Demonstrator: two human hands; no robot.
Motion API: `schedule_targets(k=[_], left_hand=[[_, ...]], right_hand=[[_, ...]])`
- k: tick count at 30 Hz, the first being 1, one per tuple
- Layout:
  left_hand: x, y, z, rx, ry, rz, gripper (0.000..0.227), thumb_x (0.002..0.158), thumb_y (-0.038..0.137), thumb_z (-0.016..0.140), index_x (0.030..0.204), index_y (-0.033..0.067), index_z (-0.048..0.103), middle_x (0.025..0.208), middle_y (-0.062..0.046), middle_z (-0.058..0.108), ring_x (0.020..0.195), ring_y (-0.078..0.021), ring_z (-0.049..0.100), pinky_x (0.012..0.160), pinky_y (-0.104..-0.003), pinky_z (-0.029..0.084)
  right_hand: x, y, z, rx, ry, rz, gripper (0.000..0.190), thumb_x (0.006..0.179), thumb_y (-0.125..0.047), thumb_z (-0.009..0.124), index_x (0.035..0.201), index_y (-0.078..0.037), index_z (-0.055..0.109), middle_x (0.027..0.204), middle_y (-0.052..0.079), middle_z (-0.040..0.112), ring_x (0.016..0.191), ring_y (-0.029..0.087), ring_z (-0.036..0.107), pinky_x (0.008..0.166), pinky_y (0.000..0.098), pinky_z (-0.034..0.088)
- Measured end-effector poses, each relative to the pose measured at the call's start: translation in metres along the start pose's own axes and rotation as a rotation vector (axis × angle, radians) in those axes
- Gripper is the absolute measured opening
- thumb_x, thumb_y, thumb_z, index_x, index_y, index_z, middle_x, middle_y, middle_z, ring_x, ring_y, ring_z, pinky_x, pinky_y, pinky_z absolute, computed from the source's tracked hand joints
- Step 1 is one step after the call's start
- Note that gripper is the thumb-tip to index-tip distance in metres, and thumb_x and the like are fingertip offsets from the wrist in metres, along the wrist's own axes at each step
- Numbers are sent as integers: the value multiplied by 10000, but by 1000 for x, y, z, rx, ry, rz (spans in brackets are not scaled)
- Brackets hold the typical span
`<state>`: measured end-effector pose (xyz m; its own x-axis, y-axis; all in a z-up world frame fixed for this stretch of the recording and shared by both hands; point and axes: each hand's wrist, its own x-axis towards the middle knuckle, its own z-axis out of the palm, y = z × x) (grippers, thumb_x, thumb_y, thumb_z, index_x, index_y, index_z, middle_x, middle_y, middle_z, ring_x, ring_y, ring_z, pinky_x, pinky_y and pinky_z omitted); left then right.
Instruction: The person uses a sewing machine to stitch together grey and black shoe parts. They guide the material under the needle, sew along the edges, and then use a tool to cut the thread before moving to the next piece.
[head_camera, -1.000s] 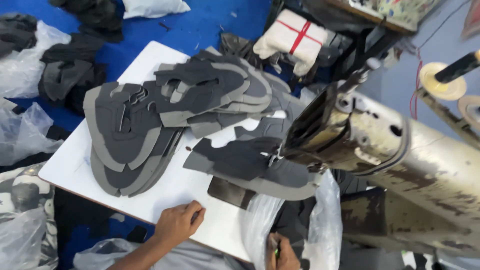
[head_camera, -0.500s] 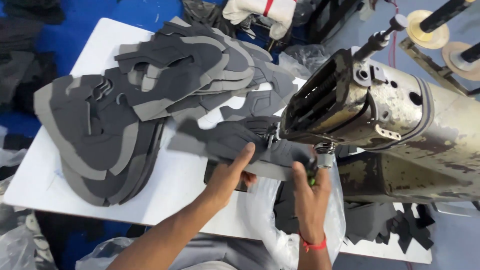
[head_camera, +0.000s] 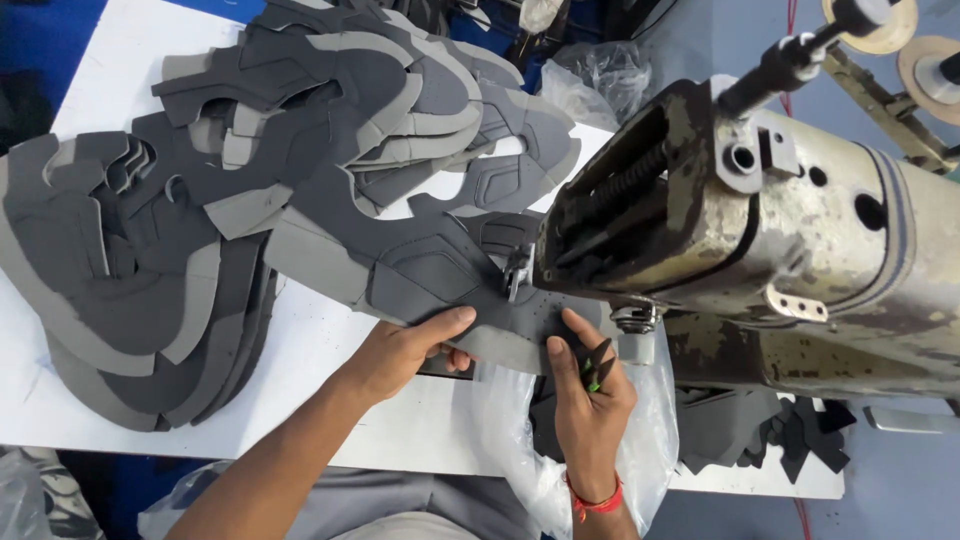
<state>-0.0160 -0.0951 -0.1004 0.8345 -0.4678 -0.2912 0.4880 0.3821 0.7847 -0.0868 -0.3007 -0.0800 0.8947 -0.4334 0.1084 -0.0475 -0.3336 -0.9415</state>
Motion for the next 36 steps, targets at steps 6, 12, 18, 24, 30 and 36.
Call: schedule_targets(k=[6, 12, 18, 24, 30, 36], left_hand=[[15, -8, -6, 35, -37, 42, 232, 990, 220, 639, 925, 4, 695, 784, -92, 697, 684, -167, 657, 612, -311, 533], [26, -1, 5, 32, 48, 75, 228, 979, 212, 657, 917, -5, 689, 773, -99, 700, 664, -169, 655, 602, -313, 537], [36, 4, 7, 191, 120, 213, 236, 989, 224, 644, 943, 1, 706, 766, -85, 717, 623, -139, 640, 567, -284, 523], [42, -11, 1, 190, 132, 235, 304, 982, 305, 658, 918, 12, 700, 746, -67, 700, 604, -130, 628, 548, -276, 508], [30, -40, -14, 60, 129, -205, 574, 997, 542, 602, 796, 8, 667, 659, -75, 636, 551, -125, 575, 528, -260, 466], [-21, -97, -32, 622, 7, -265, 371, 937, 432, 660, 843, 76, 706, 645, -35, 698, 538, -116, 635, 491, -268, 496]], right_hand=[[15, -4, 4, -9, 4, -64, 256, 973, -79, 722, 1209, 21, 722, 995, -1, 705, 881, 47, 593, 791, 200, 487], [37, 12, 8, 66, 25, -51, 118, 978, -83, 721, 1046, 12, 704, 935, 9, 679, 796, 69, 585, 689, 234, 482], [37, 24, -21, 217, -32, 123, 129, 1015, -122, 672, 1064, -3, 677, 841, 40, 703, 685, 87, 595, 584, 250, 441], [-19, 55, -84, -25, 93, 158, 218, 1018, -164, 643, 1171, -25, 710, 786, 25, 701, 615, 51, 505, 561, 233, 423], [-83, 91, -102, -481, 60, 170, 194, 857, -103, 788, 1030, -24, 751, 824, 80, 723, 609, 108, 564, 558, 274, 470], [-83, 89, -69, -576, 9, 61, 317, 810, -208, 825, 1064, -43, 734, 944, 136, 721, 769, 285, 703, 654, 388, 551]])
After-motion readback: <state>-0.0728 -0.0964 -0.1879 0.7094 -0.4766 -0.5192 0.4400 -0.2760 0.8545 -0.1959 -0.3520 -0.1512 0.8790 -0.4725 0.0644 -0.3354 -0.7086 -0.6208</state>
